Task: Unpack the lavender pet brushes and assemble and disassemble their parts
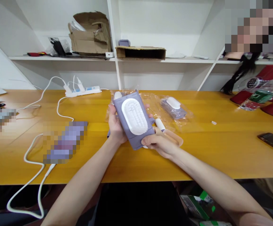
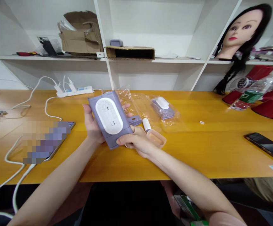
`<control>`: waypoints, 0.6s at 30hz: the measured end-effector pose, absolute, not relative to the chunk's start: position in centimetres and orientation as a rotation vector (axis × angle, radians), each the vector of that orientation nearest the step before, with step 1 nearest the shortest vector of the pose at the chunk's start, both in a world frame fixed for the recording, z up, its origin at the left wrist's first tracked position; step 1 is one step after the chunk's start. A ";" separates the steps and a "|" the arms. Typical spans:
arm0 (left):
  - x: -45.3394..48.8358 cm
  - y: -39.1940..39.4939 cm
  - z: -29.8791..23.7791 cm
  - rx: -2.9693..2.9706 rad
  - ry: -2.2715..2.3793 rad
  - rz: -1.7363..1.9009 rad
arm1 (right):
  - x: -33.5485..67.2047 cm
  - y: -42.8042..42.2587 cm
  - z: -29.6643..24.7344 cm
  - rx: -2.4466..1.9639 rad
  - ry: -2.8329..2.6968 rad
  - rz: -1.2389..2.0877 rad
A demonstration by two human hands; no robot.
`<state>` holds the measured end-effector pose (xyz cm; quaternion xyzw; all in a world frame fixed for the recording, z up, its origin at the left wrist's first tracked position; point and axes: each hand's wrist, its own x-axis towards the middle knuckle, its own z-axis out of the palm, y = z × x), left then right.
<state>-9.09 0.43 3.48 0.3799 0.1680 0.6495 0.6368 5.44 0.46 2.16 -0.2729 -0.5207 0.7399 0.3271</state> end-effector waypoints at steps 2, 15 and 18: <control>-9.3 0.6 3.5 0.868 0.399 1.482 | 5.3 0.2 2.2 -0.737 -1.371 1.943; -9.8 0.3 2.6 0.933 0.388 1.554 | 5.1 -0.5 2.1 -0.741 -1.359 1.948; -9.7 0.2 2.3 0.949 0.418 1.583 | 5.4 -0.3 2.3 -0.800 -1.448 1.966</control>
